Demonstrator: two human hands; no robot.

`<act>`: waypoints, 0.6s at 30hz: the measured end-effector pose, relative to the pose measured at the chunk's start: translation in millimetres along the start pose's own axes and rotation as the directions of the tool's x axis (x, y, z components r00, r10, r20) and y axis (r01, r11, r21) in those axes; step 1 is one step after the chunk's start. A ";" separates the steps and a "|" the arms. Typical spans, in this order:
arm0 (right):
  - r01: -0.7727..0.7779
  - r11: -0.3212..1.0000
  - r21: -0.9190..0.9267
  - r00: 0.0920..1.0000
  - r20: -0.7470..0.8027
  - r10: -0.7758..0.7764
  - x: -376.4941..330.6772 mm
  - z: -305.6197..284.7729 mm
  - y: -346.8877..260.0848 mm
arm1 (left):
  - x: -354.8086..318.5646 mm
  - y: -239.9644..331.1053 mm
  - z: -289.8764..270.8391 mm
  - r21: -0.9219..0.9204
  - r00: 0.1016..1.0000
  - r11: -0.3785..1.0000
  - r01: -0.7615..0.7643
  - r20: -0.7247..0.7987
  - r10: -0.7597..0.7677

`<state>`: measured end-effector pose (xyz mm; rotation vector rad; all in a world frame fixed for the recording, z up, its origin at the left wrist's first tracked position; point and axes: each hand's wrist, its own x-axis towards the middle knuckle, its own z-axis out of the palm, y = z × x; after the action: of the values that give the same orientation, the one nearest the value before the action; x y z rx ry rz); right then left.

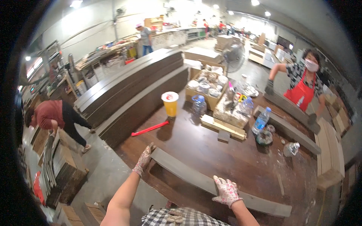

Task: The person sands and wipes down long pieces of wood trim at a workbench using a sanding block and a cloth.

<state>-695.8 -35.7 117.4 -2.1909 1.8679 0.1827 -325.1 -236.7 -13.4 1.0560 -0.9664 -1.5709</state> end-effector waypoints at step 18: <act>-0.035 0.987 0.159 0.998 -0.055 0.044 -4.3 25.1 18.9 | 12.6 -19.2 -0.9 0.016 0.988 1.000 -0.009 0.155 0.006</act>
<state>-713.4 -27.5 92.3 -2.0752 1.8876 -0.0215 -331.5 -245.0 -33.9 0.9507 -1.0894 -1.6601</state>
